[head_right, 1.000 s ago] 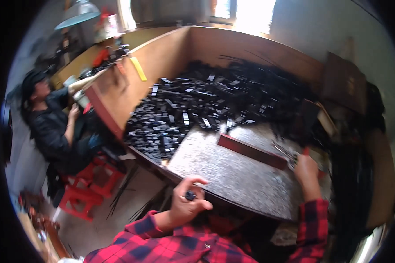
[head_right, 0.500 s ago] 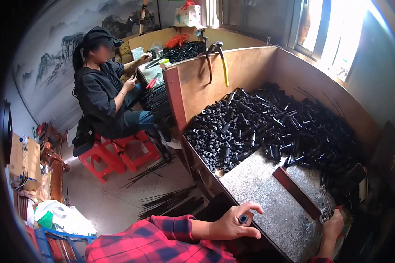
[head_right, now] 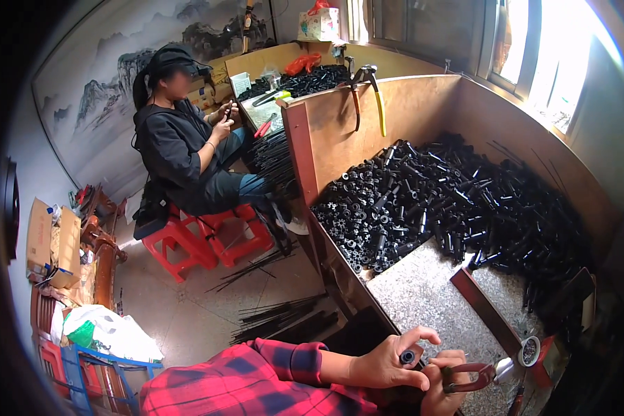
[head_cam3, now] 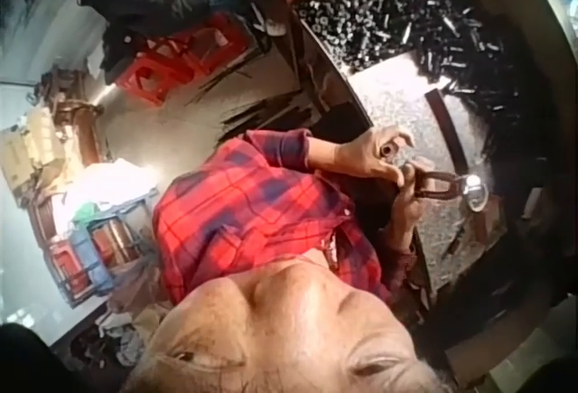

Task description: Bundling and trimming black plastic rods at a workbench.

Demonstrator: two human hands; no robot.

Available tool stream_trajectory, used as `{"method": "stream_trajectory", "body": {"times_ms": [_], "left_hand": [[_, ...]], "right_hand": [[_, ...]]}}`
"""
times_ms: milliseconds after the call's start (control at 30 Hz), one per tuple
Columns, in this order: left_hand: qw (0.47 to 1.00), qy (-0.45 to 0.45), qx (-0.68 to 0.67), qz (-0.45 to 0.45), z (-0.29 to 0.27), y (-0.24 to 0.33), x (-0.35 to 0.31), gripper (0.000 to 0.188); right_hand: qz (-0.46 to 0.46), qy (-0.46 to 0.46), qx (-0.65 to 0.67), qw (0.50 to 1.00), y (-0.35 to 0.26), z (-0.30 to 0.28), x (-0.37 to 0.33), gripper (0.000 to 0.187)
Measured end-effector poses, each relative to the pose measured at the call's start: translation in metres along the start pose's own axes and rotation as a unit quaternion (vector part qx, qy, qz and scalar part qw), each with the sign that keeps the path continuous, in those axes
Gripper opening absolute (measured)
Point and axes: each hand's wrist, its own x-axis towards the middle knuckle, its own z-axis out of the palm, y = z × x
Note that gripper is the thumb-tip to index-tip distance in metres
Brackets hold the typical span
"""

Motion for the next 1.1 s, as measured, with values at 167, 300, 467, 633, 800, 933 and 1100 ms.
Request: {"method": "stream_trajectory", "body": {"times_ms": [167,300,467,633,800,933,1100], "left_hand": [[0.999,-0.008,-0.032,-0.007,0.0,-0.001,-0.003,0.063],[0.999,0.004,-0.04,0.024,-0.001,-0.005,-0.004,0.057],[0.999,-0.008,-0.034,0.009,-0.003,-0.001,-0.003,0.061],[0.999,-0.014,-0.03,0.026,-0.004,-0.007,-0.002,0.065],[0.999,-0.02,-0.036,0.0,-0.004,-0.005,-0.002,0.062],[0.999,-0.024,-0.037,-0.026,-0.004,-0.002,-0.002,0.061],[0.999,-0.012,-0.026,0.014,-0.004,-0.007,-0.001,0.061]], "right_hand": [[-0.063,-0.009,-0.013,0.998,-0.001,0.019,-0.001,0.009],[0.012,-0.044,0.005,0.999,-0.031,0.025,0.001,0.011],[0.007,-0.041,0.013,0.999,-0.026,0.025,-0.001,0.01],[0.014,-0.052,-0.005,0.999,-0.027,0.024,0.001,0.008],[-0.002,-0.052,-0.008,0.999,-0.023,0.022,0.003,0.008],[0.011,-0.045,0.015,0.999,-0.027,0.025,0.002,0.008],[-0.008,-0.033,-0.019,0.999,-0.027,0.026,0.003,0.011]]}}
